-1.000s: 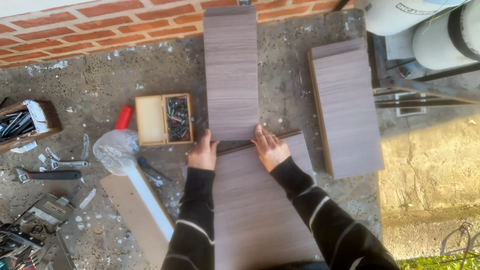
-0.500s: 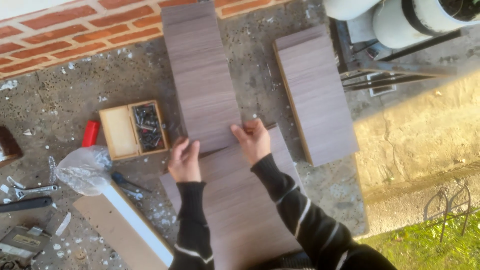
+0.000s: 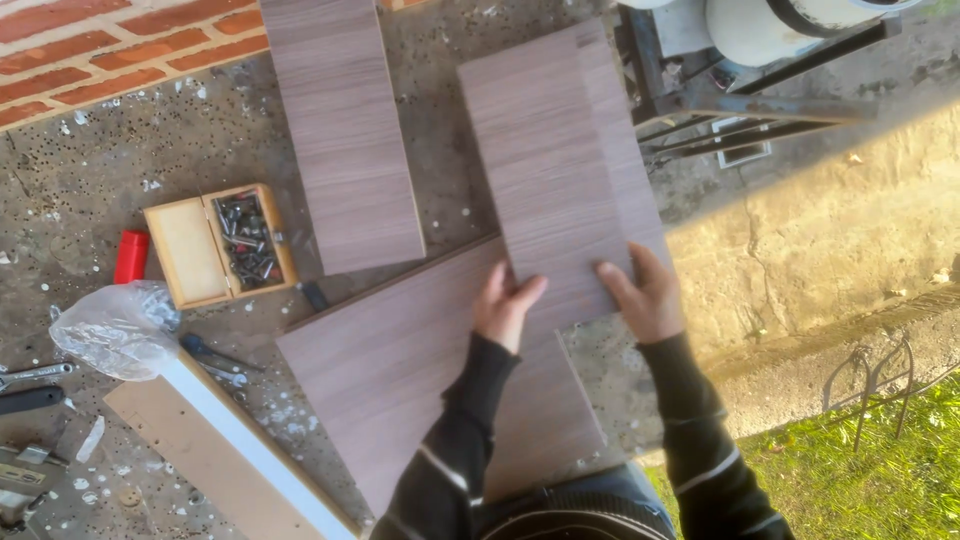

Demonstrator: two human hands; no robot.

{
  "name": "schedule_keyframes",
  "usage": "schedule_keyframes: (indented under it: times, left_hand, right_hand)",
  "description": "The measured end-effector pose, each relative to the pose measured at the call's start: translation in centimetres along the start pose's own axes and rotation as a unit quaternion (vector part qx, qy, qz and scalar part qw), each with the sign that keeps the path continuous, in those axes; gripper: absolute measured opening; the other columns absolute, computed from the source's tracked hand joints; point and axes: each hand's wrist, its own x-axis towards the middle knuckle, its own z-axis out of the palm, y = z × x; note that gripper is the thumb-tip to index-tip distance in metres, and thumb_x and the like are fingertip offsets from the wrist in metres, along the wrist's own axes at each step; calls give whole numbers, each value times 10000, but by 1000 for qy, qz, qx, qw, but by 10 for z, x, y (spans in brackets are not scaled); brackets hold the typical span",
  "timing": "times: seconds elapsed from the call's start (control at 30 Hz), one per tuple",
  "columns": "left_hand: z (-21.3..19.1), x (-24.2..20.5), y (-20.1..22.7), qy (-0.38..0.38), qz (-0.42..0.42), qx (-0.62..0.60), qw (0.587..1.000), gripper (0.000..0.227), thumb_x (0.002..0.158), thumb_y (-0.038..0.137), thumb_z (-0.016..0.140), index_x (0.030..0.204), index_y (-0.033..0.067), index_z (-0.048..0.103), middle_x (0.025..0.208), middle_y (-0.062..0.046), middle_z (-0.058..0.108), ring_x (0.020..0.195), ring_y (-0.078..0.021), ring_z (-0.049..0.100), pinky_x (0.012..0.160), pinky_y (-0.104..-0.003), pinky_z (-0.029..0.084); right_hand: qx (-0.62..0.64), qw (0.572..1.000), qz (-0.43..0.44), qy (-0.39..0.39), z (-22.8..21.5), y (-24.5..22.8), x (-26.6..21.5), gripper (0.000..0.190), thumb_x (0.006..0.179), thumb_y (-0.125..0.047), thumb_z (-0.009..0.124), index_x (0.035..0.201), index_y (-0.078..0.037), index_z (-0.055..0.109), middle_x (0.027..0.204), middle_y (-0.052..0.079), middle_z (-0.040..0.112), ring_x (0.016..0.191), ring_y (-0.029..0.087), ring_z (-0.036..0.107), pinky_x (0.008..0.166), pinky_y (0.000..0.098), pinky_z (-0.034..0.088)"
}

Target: Organizing and preparing wood panels for a project, including using a drill.

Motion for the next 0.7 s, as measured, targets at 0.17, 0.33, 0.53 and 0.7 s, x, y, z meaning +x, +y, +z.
schedule_keyframes:
  times: [0.17, 0.33, 0.53, 0.7]
  left_hand:
    - [57, 13, -39, 47, 94, 113, 988, 548, 871, 144, 749, 1379, -9, 614, 1235, -168, 745, 1104, -269, 705, 965, -361, 560]
    - [60, 21, -79, 102, 234, 313, 915, 584, 851, 107, 755, 1394, 1, 568, 1274, -210, 671, 1148, -301, 664, 971, -376, 532]
    - [69, 8, -109, 143, 208, 296, 921, 531, 904, 108, 714, 1415, 34, 589, 1258, -190, 723, 1126, -267, 709, 966, -367, 537]
    - [64, -8, -127, 156, 148, 233, 948, 527, 884, 112, 698, 1395, 22, 604, 1135, -130, 781, 977, -217, 756, 882, -331, 581]
  right_hand:
    - [-133, 988, 73, 35, -48, 27, 17, 456, 962, -239, 660, 1361, -21, 624, 1161, 189, 743, 922, 237, 756, 751, 342, 638]
    - [-388, 911, -86, 113, -65, 54, 25, 450, 972, -302, 725, 1296, 8, 682, 1175, 216, 690, 996, 301, 686, 829, 393, 603]
    - [-261, 950, -116, 128, -63, 68, 9, 475, 971, -265, 746, 1309, 59, 670, 1232, 258, 638, 1076, 329, 626, 851, 421, 562]
    - [-281, 941, -132, 131, -78, 78, -14, 377, 951, -213, 782, 1217, 46, 718, 1104, 215, 695, 1014, 316, 645, 862, 411, 555]
